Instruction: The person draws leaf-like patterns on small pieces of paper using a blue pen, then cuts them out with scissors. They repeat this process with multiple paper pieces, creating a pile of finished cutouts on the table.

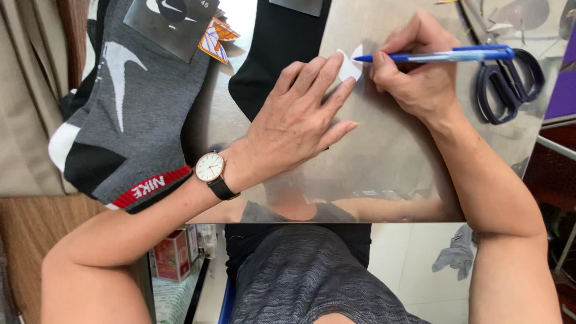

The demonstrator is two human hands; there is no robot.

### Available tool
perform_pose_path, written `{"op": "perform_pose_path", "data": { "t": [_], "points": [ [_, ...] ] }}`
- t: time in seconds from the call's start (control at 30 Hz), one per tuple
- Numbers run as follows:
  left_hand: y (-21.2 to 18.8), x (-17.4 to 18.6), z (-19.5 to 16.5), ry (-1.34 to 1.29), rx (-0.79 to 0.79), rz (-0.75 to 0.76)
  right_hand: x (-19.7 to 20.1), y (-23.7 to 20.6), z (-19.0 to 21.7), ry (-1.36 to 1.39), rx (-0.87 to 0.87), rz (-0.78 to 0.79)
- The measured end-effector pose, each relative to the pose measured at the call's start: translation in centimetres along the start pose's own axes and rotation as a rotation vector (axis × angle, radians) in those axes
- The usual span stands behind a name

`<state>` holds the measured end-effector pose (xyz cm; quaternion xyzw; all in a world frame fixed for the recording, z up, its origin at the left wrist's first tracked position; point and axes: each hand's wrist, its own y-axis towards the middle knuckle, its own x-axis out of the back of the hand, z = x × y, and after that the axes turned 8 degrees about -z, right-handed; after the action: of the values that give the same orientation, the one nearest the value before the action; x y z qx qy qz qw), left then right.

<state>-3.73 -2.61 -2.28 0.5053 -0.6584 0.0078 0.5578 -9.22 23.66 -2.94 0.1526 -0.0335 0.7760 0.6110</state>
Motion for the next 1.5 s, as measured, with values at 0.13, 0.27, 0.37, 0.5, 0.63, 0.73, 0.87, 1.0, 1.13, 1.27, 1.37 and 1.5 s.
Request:
{"op": "perform_pose_path", "data": {
  "t": [0.13, 0.27, 0.37, 0.5, 0.63, 0.73, 0.87, 1.0, 1.13, 1.27, 1.37, 1.5],
  "points": [
    [-0.3, -0.6, 0.6, 0.000, 0.024, 0.013, 0.1, 0.3, -0.4, -0.082, 0.042, 0.021],
    [-0.3, -1.0, 0.9, 0.007, 0.017, 0.011, 0.0, 0.5, -0.5, -0.142, 0.111, 0.038],
    [-0.2, -1.2, 1.0, 0.000, 0.021, 0.014, 0.0, 0.6, -0.5, -0.190, 0.119, 0.042],
    [-0.3, -1.2, 0.8, 0.013, 0.009, 0.008, 0.0, 0.4, -0.4, -0.217, 0.142, 0.037],
    [-0.3, -1.2, 0.5, 0.022, 0.000, 0.007, 0.1, 0.2, -0.5, -0.271, 0.189, 0.022],
    [-0.1, -1.0, 0.6, 0.011, 0.009, 0.009, 0.2, 0.4, -0.5, -0.283, 0.169, 0.021],
    [0.2, -1.0, 0.8, -0.005, 0.019, 0.022, 0.2, 0.5, -0.5, -0.270, 0.129, 0.008],
    [0.0, -1.0, 0.4, 0.012, 0.002, 0.015, 0.2, 0.1, -0.3, -0.243, 0.122, -0.023],
    [0.1, -1.1, 0.3, 0.017, 0.003, 0.013, 0.0, 0.2, -0.1, -0.207, 0.101, -0.039],
    [0.4, -1.3, 0.5, 0.010, 0.014, 0.020, -0.2, 0.6, 0.3, -0.204, 0.068, -0.047],
    [0.5, -1.2, 0.4, 0.014, 0.009, 0.025, -0.4, 0.5, 0.7, -0.187, 0.029, -0.082],
    [0.6, -1.1, 0.4, 0.015, 0.009, 0.032, 0.0, 0.6, 0.8, -0.099, -0.025, -0.193]
  ]
}}
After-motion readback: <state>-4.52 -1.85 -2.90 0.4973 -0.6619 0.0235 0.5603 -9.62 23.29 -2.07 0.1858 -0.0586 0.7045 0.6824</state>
